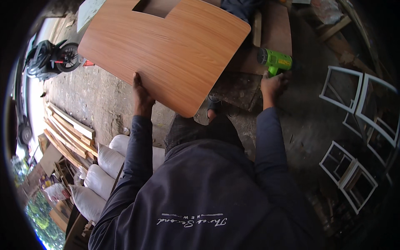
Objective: Applying edge banding to a wooden board using a heat gun and a cloth-wrapped block to press and smooth it.
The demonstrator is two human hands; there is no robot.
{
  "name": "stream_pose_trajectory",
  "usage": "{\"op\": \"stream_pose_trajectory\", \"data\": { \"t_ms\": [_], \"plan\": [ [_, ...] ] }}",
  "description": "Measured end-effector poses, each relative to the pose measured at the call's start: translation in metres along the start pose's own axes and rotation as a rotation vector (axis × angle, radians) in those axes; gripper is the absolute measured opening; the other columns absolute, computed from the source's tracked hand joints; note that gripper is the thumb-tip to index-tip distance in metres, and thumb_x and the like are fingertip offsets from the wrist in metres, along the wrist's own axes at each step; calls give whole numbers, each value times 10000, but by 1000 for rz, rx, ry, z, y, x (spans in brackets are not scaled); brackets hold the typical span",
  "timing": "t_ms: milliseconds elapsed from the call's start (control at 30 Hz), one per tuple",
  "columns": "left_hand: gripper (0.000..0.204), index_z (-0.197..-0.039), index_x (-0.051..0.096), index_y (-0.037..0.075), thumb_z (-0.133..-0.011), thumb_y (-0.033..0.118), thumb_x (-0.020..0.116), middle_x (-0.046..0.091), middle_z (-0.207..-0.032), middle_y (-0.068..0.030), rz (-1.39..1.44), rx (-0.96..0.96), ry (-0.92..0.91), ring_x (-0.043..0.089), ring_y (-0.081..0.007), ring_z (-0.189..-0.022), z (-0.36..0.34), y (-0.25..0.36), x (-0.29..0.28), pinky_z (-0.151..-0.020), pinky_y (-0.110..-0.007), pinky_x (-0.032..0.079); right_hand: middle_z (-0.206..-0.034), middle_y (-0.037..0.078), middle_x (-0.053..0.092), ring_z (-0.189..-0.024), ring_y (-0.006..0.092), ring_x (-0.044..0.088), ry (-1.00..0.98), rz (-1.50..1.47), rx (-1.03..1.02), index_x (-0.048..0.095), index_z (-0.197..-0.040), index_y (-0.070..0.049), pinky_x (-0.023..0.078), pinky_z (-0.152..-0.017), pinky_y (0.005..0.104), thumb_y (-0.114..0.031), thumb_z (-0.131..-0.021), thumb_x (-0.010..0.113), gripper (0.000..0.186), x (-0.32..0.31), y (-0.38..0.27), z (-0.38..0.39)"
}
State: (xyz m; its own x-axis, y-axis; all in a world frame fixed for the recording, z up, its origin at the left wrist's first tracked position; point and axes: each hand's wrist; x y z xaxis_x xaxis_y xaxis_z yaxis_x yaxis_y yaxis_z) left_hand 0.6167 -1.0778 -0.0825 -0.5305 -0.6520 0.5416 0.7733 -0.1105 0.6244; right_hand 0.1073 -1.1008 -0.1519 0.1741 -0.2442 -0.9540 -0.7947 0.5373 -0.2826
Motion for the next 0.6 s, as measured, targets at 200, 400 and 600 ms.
{"op": "stream_pose_trajectory", "data": {
  "t_ms": [200, 400, 600],
  "plan": [
    [649, -1537, 515, 53, -1125, 555, 503, 589, -1529, -84, -96, 18, -33, 539, -264, -1415, -17, -35, -5, -1207, -432, 426, -1240, 338, 694, -1165, 510, 677, 55, -181, -152, 599, -1328, 73, 543, -969, 543, -343, -817, 878, 715, 8, 25, -18],
    [682, -1583, 482, 114, -1111, 606, 497, 564, -1557, -56, -182, -79, -69, 501, -241, -1457, -23, -38, -27, -1220, -433, 406, -1045, 299, 753, -1034, 487, 730, 87, -152, 135, 703, -1098, 68, 576, -912, 498, -313, -815, 897, 513, -94, 26, 16],
    [696, -1528, 508, 96, -1102, 645, 487, 638, -1452, -103, -482, -515, -241, 598, -243, -1346, -1, 14, -56, -1098, -436, 478, -801, 13, 643, -662, 107, 641, 68, -799, 584, 706, -997, -86, 492, -583, 300, -425, -1007, 767, 344, -238, 21, 173]
  ]
}}
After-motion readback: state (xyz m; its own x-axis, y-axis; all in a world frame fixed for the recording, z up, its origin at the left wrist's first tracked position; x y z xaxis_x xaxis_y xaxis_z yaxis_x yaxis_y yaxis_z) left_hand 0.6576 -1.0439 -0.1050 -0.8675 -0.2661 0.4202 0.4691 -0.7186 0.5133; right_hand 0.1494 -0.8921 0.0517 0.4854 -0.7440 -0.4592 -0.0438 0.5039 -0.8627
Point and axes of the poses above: each hand's wrist, its own z-axis away from the middle knuckle, its own x-axis out of the palm, y = z × x
